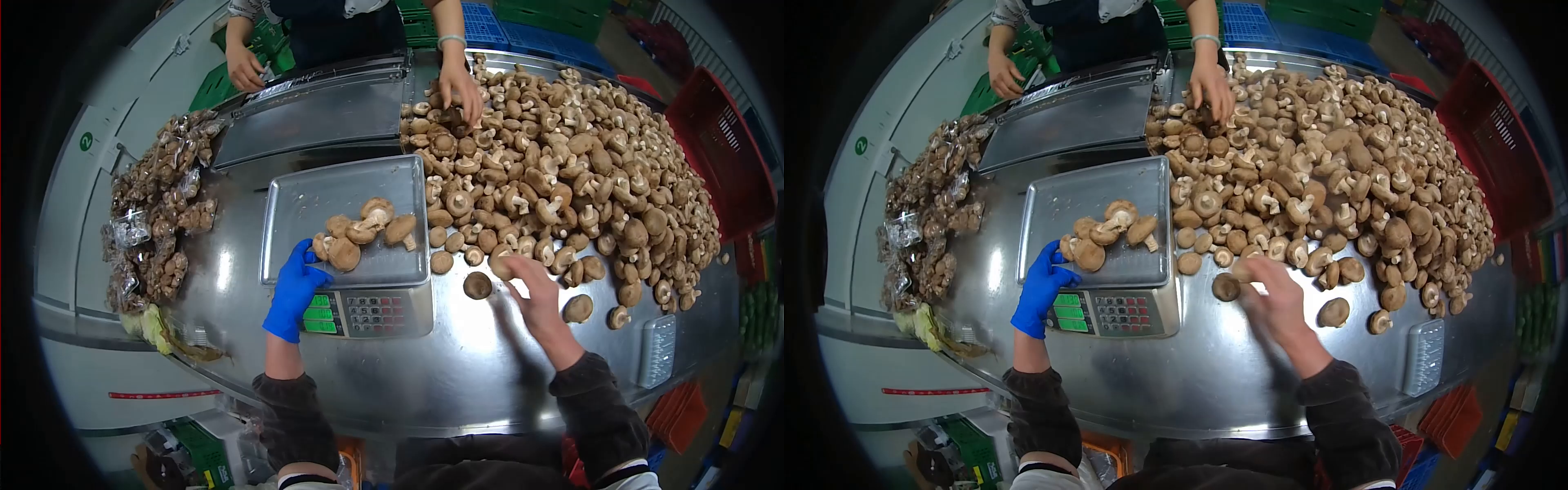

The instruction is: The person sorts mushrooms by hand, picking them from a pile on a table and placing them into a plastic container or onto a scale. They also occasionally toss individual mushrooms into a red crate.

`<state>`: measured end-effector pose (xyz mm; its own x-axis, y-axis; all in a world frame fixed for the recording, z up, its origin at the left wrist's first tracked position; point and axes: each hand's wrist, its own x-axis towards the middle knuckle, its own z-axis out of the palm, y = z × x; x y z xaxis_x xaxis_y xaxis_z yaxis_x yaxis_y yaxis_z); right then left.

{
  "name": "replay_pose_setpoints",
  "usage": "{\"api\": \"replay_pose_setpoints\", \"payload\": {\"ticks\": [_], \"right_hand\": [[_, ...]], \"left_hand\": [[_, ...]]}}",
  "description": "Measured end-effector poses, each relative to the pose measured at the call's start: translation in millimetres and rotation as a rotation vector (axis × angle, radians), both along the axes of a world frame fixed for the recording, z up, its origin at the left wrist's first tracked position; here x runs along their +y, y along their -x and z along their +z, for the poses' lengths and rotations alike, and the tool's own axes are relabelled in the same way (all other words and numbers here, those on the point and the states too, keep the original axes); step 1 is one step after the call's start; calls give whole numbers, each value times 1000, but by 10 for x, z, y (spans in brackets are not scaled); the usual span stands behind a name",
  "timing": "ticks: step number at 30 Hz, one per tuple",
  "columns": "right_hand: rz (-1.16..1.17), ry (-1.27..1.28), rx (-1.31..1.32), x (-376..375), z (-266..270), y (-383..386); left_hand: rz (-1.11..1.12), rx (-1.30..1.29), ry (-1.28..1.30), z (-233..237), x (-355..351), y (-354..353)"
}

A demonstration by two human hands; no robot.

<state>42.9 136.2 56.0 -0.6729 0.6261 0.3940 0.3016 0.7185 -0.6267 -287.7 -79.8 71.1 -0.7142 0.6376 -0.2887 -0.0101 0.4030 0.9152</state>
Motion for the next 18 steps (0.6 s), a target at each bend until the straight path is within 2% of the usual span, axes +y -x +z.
{"api": "replay_pose_setpoints", "payload": {"ticks": [3,6,8,11,12,14,16,18], "right_hand": [[265,-174,245,-275,248,788],[372,-284,214,-417,275,1303],[316,-489,-12,-449,110,1493],[388,-359,1,-500,-7,1374],[394,-353,-6,-506,55,1274],[402,-172,91,-443,195,989],[313,-103,89,-304,91,573],[118,-3,46,-99,-134,-13]], "left_hand": [[-43,61,43,-36,2,48],[-20,146,92,-23,-36,37],[31,184,110,18,-108,9],[168,160,-17,81,-275,-103],[235,211,-145,83,-326,-157],[353,312,-348,103,-374,-322],[351,277,-385,2,-427,-542],[320,183,-414,-82,-448,-857]]}}
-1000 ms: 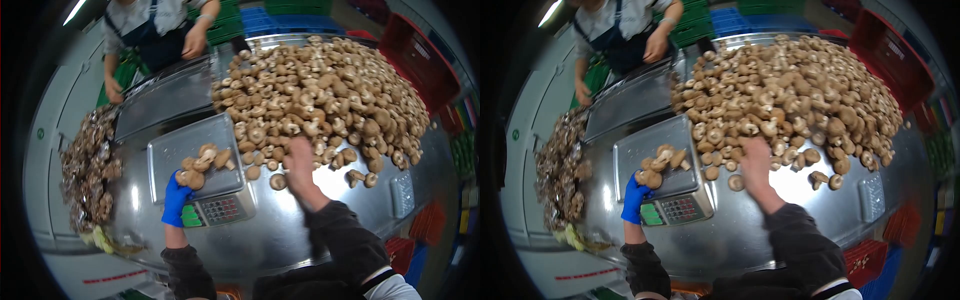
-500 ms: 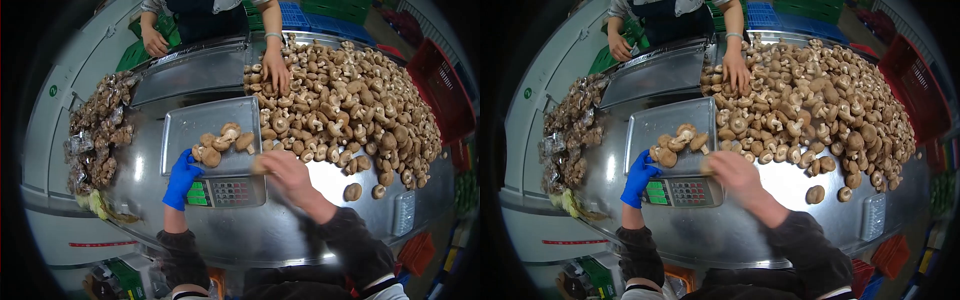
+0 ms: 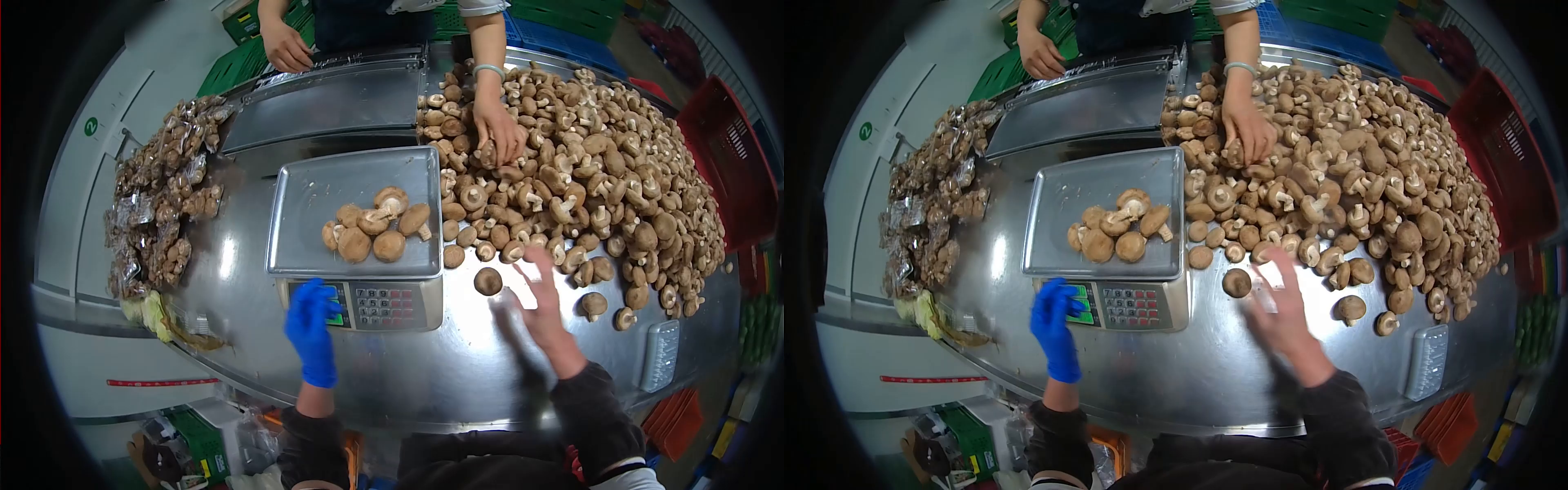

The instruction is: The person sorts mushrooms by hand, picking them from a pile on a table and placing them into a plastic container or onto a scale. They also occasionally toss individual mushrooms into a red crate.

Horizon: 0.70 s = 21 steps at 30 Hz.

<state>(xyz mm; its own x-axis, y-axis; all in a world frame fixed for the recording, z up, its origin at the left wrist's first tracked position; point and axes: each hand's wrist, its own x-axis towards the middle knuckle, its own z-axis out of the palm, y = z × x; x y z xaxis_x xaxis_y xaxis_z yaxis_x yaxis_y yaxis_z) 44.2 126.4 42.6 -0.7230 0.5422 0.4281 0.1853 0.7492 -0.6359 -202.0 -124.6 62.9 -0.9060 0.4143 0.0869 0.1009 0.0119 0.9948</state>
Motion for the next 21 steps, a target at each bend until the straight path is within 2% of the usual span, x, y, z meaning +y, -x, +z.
{"api": "replay_pose_setpoints", "payload": {"ticks": [1,2,3,4,5,6,7,8,9,10,11,12,14,17,19,20,21], "right_hand": [[-133,-151,-26,187,-209,-372],[-284,-46,-75,291,-262,-752],[-456,180,2,347,-189,-1062],[-521,-260,-318,467,-106,-1495],[-660,-138,-285,530,-126,-1877],[-762,-242,-352,604,-130,-2300],[-866,-346,-417,672,-157,-2751],[-996,-337,-503,724,-276,-3261],[-1124,-324,-590,757,-434,-3770],[-1170,-130,-675,777,-585,-4276],[-1210,69,-754,775,-690,-4584],[-1219,76,-748,722,-670,-4620],[-1030,258,-739,566,-579,-4678],[-1011,357,-584,543,-483,-4547],[-897,381,-510,598,-477,-4611],[-922,383,-504,584,-479,-4582],[-967,278,-533,534,-473,-4513]], "left_hand": [[-33,-53,1,-35,20,-195],[-91,-67,43,-103,43,-390],[-153,-80,84,-202,51,-560],[-259,22,174,-379,6,-690],[-367,125,263,-511,-16,-810],[-373,125,261,-505,28,-941],[-473,122,298,-479,94,-1073],[-571,121,334,-458,165,-1179],[-576,125,332,-446,218,-1264],[-626,123,328,-433,259,-1341],[-677,123,324,-421,299,-1398],[-686,131,325,-417,340,-1444],[-751,234,299,-426,412,-1532],[-783,227,322,-460,471,-1629],[-807,272,320,-536,534,-1738],[-778,302,329,-561,538,-1776],[-800,308,319,-563,550,-1814]]}}
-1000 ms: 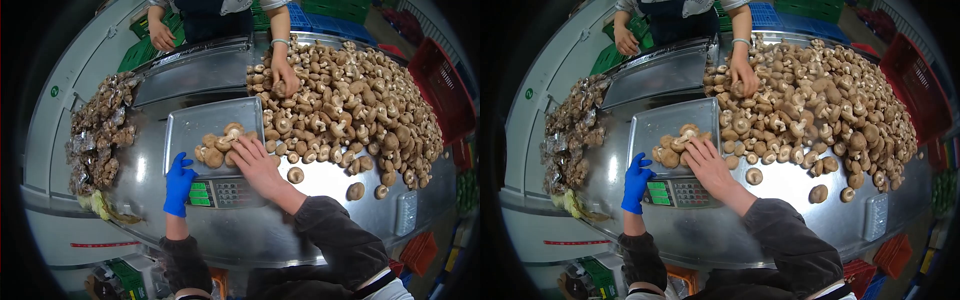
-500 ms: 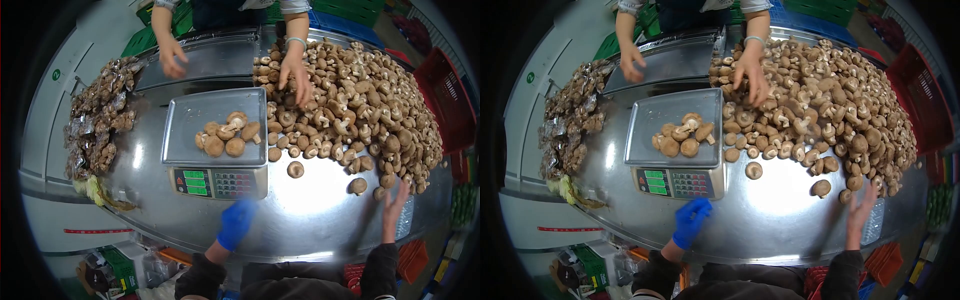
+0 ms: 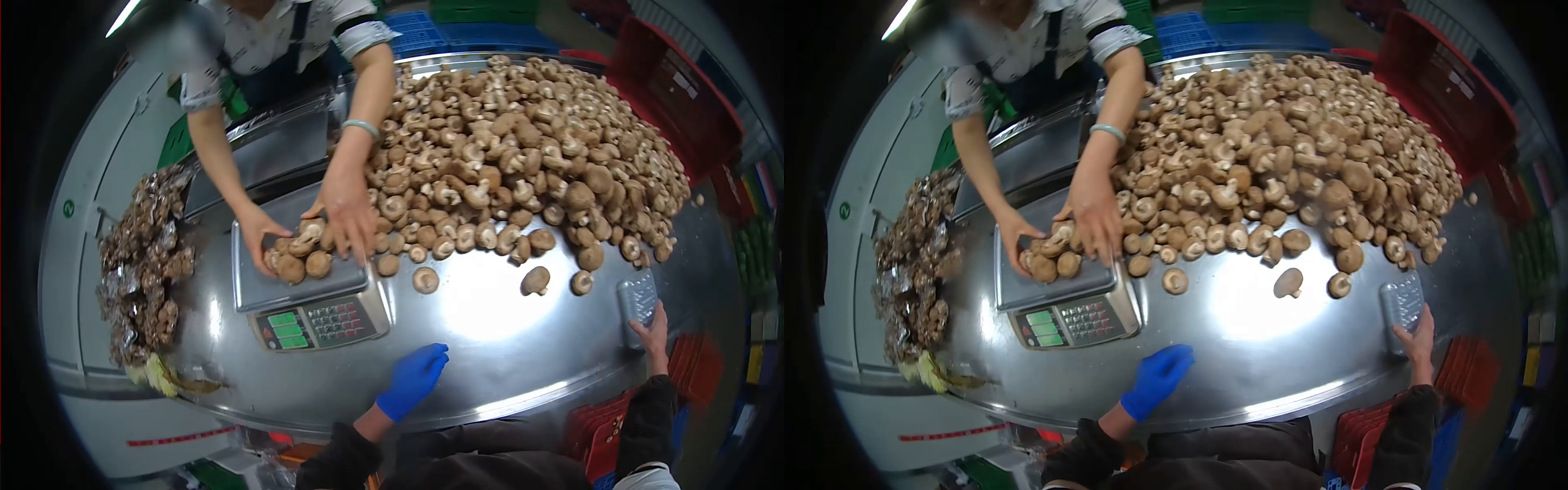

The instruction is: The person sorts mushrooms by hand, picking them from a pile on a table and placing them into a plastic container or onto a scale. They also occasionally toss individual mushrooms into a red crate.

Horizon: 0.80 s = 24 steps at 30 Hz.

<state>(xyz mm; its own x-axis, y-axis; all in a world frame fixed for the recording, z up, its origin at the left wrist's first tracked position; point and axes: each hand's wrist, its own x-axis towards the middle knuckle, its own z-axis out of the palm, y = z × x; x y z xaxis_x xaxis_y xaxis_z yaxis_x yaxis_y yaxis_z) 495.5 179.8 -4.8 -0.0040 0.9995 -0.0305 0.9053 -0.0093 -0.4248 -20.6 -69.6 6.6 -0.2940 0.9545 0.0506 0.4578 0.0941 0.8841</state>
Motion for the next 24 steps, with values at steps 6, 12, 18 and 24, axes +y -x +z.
{"api": "replay_pose_setpoints", "payload": {"ticks": [6,12,18,24], "right_hand": [[-83,-196,-159,-130,170,316],[-18,-351,-239,-272,279,541],[551,674,639,-787,672,1668],[567,1456,1253,-1089,344,2141]], "left_hand": [[-45,-125,124,51,199,-301],[-128,-127,25,240,448,-538],[-159,-12,-123,610,783,-621],[-347,-625,374,310,762,-425]]}}
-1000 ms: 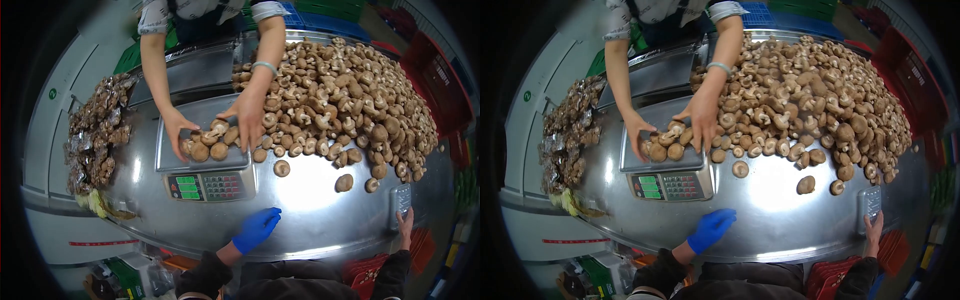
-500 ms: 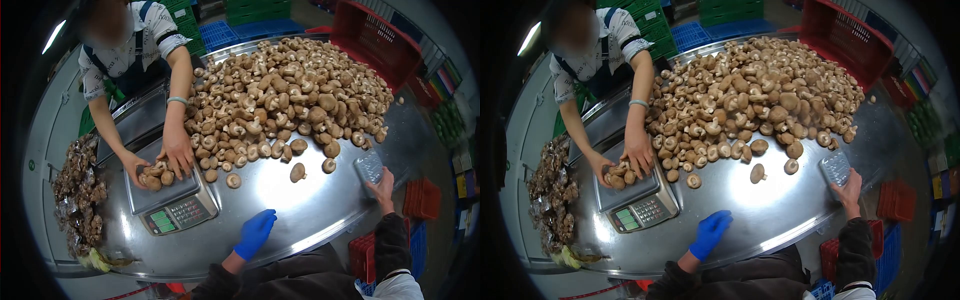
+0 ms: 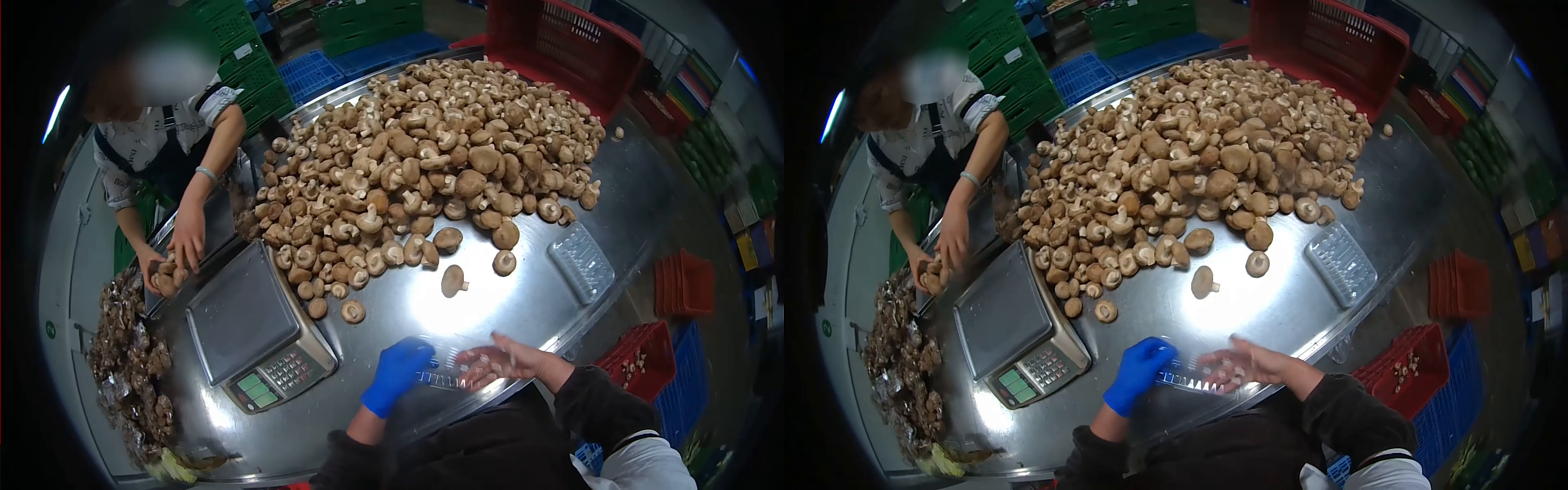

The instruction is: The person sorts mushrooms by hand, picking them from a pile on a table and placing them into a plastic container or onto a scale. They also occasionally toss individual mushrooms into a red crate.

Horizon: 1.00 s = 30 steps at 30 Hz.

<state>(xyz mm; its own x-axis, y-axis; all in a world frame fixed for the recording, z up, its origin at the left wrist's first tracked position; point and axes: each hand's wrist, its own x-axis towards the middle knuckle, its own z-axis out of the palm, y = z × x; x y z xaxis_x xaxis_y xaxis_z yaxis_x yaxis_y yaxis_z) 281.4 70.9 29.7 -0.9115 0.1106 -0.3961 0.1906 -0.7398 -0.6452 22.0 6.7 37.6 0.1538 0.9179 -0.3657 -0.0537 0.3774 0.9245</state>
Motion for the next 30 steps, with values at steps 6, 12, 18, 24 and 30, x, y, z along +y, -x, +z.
{"api": "replay_pose_setpoints", "payload": {"ticks": [6,12,18,24,30], "right_hand": [[-436,-330,-571,-15,-153,-235],[-712,-429,-798,371,-405,-38],[-886,-823,-819,1356,-867,833],[-989,-1007,-832,2046,-802,1377],[-1044,-580,-690,1816,-579,1302]], "left_hand": [[239,-137,305,-579,-221,-153],[162,-531,530,-700,151,-299],[238,78,-207,-1491,1017,370],[572,-132,71,-1557,1922,600],[683,-43,10,-1394,1802,445]]}}
